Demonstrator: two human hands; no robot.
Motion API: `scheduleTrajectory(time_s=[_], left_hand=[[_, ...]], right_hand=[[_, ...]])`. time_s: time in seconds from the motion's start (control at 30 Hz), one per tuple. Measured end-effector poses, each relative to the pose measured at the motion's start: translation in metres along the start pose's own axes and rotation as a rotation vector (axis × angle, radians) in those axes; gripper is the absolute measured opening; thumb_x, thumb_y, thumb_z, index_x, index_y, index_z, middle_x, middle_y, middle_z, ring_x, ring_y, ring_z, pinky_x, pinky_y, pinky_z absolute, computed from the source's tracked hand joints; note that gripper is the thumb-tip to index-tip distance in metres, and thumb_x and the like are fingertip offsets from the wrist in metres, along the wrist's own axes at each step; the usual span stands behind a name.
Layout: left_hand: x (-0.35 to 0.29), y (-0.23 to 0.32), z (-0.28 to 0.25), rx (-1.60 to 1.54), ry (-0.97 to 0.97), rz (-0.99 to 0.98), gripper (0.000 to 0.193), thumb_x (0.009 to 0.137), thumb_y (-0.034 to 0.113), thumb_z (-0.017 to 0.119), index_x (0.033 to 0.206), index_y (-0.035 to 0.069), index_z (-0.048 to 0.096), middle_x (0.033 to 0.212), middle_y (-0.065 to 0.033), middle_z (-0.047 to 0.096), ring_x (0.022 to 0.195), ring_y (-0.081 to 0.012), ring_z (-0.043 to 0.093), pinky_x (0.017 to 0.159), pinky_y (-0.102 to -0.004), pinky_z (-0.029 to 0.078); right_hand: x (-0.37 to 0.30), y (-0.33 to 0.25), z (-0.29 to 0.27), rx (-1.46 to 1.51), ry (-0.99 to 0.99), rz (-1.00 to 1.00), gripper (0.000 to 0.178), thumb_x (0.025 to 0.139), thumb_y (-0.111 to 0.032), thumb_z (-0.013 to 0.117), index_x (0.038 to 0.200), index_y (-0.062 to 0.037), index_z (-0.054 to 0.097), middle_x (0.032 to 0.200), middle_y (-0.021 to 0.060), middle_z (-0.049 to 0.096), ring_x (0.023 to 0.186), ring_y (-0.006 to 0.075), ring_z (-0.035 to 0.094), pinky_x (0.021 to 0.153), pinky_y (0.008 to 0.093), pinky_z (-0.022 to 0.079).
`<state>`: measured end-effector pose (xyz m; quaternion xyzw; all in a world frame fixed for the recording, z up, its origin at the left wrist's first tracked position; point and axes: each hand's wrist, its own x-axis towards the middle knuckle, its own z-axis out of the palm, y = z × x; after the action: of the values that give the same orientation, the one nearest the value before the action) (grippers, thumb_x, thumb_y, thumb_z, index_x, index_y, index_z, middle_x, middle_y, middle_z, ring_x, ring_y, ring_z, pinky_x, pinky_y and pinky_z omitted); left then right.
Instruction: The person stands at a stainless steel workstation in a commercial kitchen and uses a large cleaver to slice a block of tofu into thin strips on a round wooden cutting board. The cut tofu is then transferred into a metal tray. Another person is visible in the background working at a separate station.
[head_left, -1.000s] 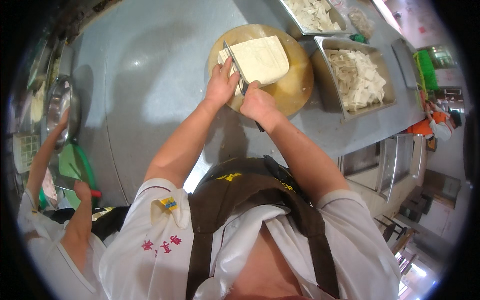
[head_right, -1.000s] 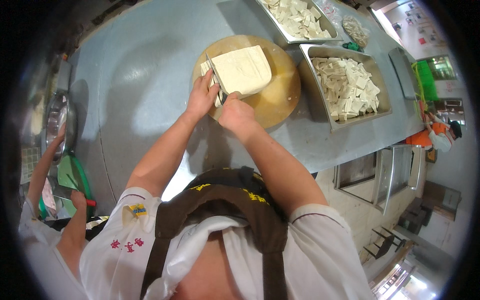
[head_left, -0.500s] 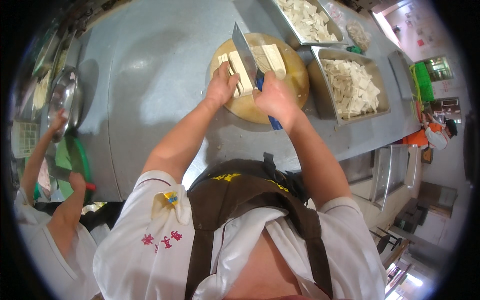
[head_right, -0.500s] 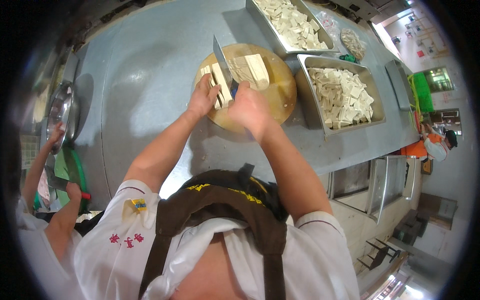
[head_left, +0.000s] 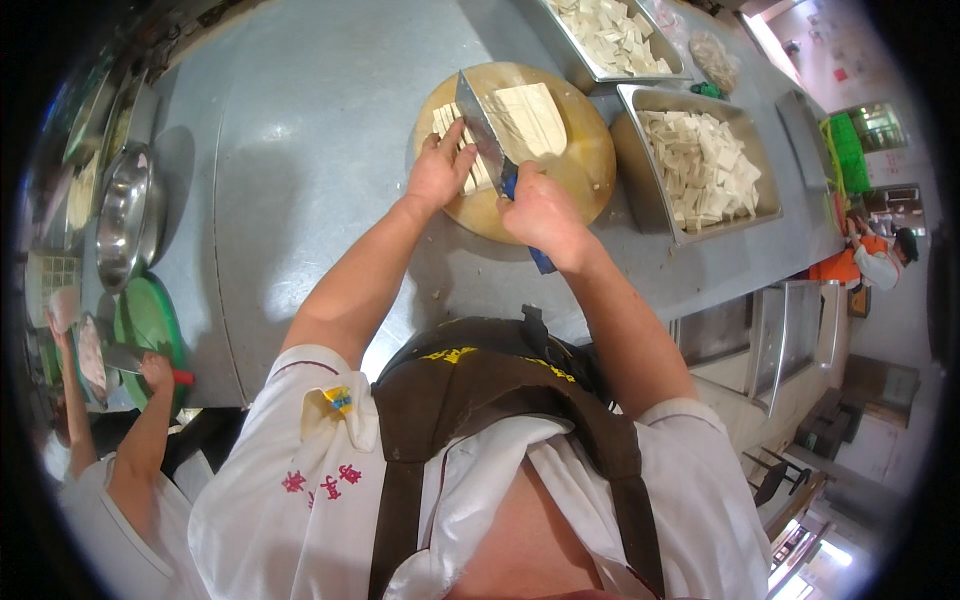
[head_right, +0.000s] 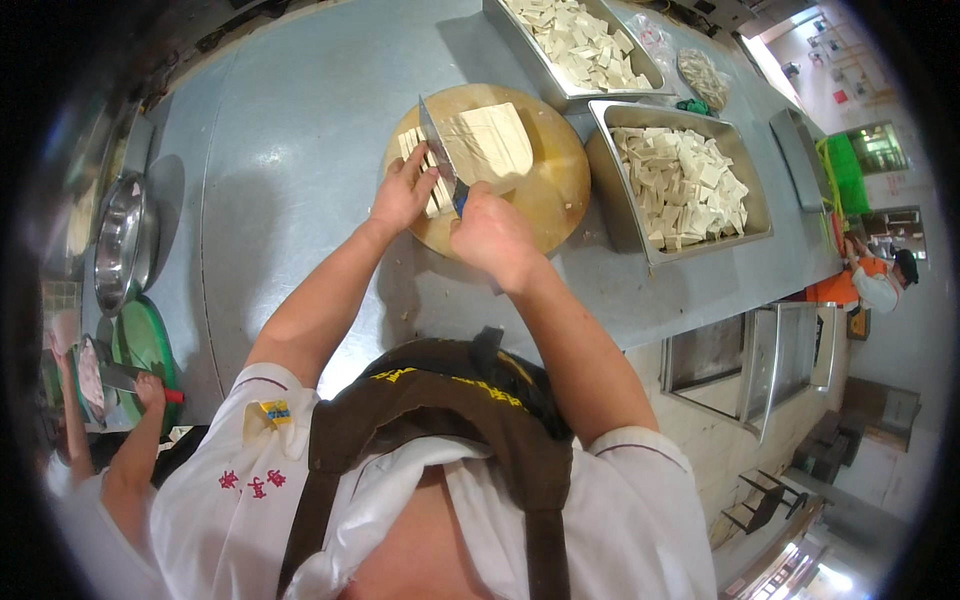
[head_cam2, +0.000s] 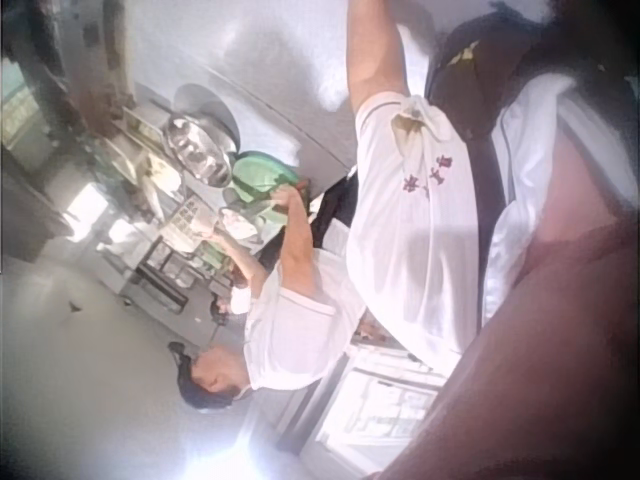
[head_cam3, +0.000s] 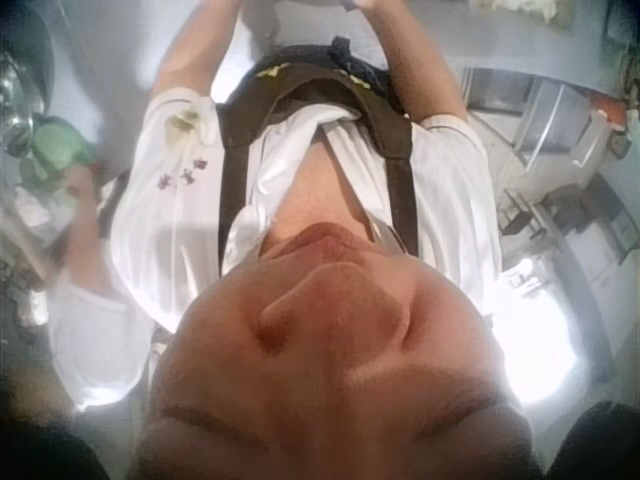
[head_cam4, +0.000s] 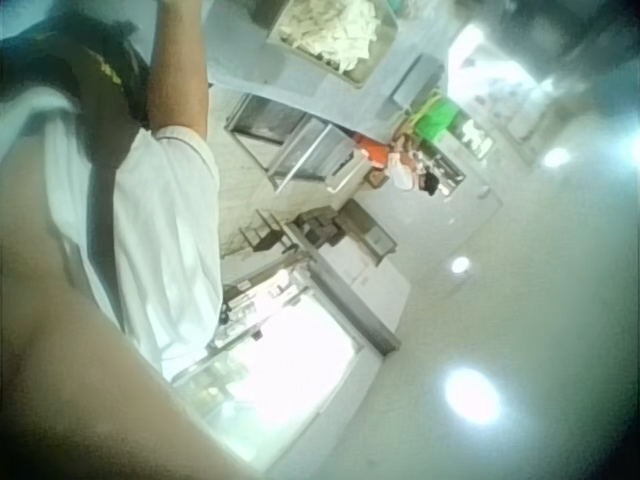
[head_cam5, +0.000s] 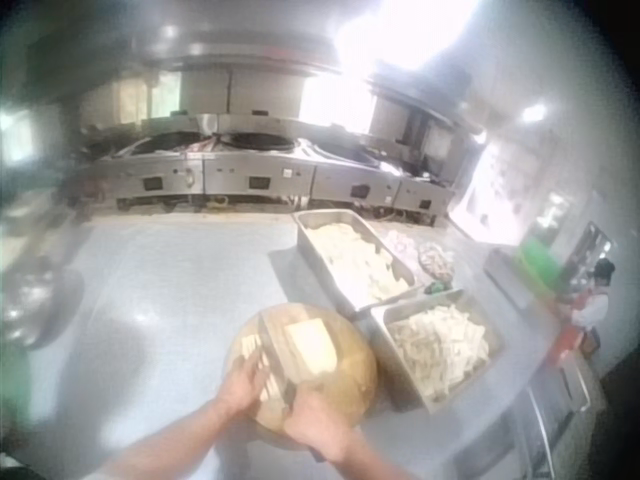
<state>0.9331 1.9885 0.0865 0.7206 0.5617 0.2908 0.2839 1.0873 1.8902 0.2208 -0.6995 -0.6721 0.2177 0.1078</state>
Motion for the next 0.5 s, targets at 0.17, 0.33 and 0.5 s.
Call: scheduleTrajectory(time_s=[0.17,0.33,0.5], left_hand=[[0.000,0.003,-0.001,-0.001,-0.017,-0.016,0.058,0.095,0.038,0.053,0.147,0.015,0.040,0.124,-0.0288,0.052,0.113,-0.0424,0.056,0.096,-0.0423,0.046],[0.000,0.002,-0.001,-0.001,-0.013,-0.017,0.056,0.096,0.037,0.052,0.146,0.015,0.040,0.125,-0.0289,0.052,0.113,-0.0424,0.056,0.097,-0.0424,0.046],[0.000,-0.001,0.001,0.015,-0.007,0.014,0.054,0.096,0.035,0.051,0.145,0.015,0.041,0.122,-0.0282,0.052,0.110,-0.0424,0.056,0.095,-0.0433,0.047]], right_hand=[[0.000,-0.004,-0.002,-0.024,-0.019,0.013,0.031,0.083,-0.016,0.058,0.101,0.0072,0.051,0.087,0.0287,0.067,0.085,0.0433,0.067,0.078,0.0478,0.052],[0.002,-0.012,-0.003,-0.043,-0.043,0.033,0.027,0.081,-0.011,0.053,0.100,0.0073,0.051,0.087,0.0290,0.067,0.085,0.0431,0.067,0.076,0.0477,0.053],[0.006,-0.021,-0.004,-0.064,-0.059,0.062,0.027,0.080,-0.010,0.053,0.101,0.0070,0.051,0.087,0.0278,0.068,0.086,0.0420,0.068,0.076,0.0472,0.053]])
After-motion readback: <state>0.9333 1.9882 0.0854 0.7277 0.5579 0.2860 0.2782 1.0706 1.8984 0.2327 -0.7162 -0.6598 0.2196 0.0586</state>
